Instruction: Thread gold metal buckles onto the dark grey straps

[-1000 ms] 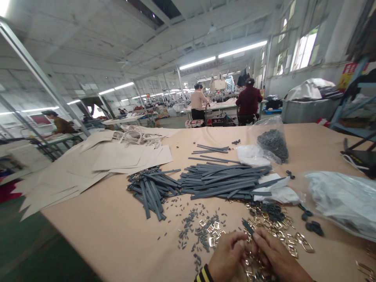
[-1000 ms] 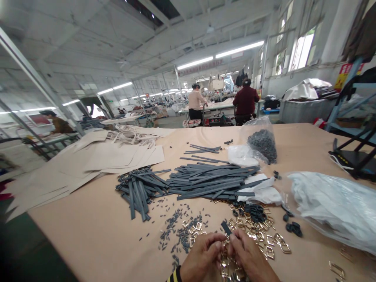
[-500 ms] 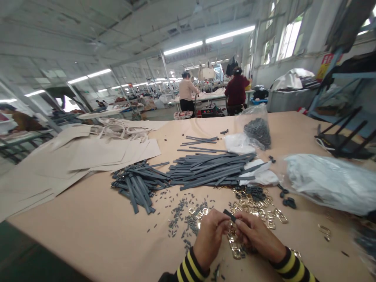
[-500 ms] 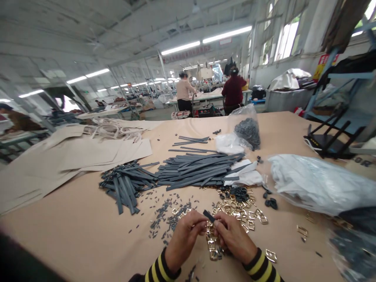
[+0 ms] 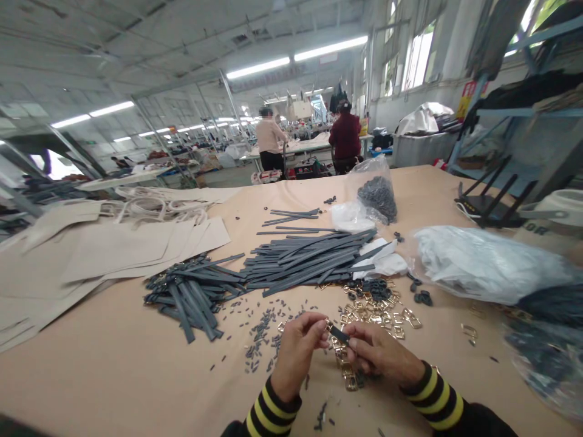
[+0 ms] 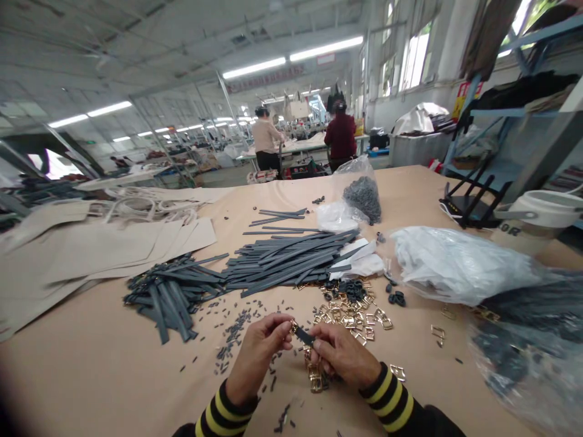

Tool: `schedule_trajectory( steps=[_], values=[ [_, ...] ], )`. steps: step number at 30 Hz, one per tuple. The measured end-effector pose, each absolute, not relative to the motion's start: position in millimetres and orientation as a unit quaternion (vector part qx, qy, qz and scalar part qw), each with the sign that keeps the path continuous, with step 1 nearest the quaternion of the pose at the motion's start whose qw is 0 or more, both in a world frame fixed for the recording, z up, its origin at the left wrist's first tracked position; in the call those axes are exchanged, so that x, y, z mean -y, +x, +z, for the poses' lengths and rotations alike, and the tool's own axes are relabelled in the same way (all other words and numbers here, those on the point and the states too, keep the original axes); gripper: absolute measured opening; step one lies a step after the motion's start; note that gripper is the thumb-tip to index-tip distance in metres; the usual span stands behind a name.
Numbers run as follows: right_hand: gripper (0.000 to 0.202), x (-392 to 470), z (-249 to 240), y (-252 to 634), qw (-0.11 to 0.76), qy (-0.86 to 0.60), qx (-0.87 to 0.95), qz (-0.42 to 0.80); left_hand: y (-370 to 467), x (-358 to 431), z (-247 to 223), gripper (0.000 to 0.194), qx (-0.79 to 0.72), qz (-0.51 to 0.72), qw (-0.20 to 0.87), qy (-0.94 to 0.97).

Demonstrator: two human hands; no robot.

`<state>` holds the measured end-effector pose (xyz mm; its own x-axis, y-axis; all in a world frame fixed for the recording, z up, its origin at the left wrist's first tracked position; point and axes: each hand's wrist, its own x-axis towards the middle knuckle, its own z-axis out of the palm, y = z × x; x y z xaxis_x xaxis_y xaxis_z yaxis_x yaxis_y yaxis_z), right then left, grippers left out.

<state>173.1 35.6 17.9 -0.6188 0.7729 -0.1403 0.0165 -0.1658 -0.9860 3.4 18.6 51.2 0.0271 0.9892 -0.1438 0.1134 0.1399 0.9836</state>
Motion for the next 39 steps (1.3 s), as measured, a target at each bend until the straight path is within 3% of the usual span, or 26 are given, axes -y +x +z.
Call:
schedule_trajectory(
  steps=[5, 9, 15, 27, 33, 39],
  values=[
    [0.02, -38, 12, 176, 0.292, -0.391, 0.595, 0.639, 3, -12, 56, 0.023, -0.533, 0.431, 0.481, 0.547],
    [0.016, -40, 8, 176, 0.312, -0.404, 0.605, 0.611, 6, -7, 56, 0.009, -0.533, 0.406, 0.44, 0.598],
    [0.024, -37, 11, 174, 0.305, -0.319, 0.573, 0.69, 6, -10, 63, 0.009, -0.539, 0.398, 0.45, 0.59],
    [0.026, -36, 19, 176, 0.296, -0.234, 0.574, 0.727, 11, -9, 53, 0.015, -0.393, 0.423, 0.744, 0.337],
    [0.02, -32, 17, 169, 0.344, -0.274, 0.569, 0.695, 23, -5, 32, 0.016, -0.366, 0.449, 0.755, 0.307],
    [0.013, -29, 19, 168, 0.33, -0.315, 0.636, 0.623, 22, -7, 32, 0.016, -0.407, 0.432, 0.702, 0.392]
  ],
)
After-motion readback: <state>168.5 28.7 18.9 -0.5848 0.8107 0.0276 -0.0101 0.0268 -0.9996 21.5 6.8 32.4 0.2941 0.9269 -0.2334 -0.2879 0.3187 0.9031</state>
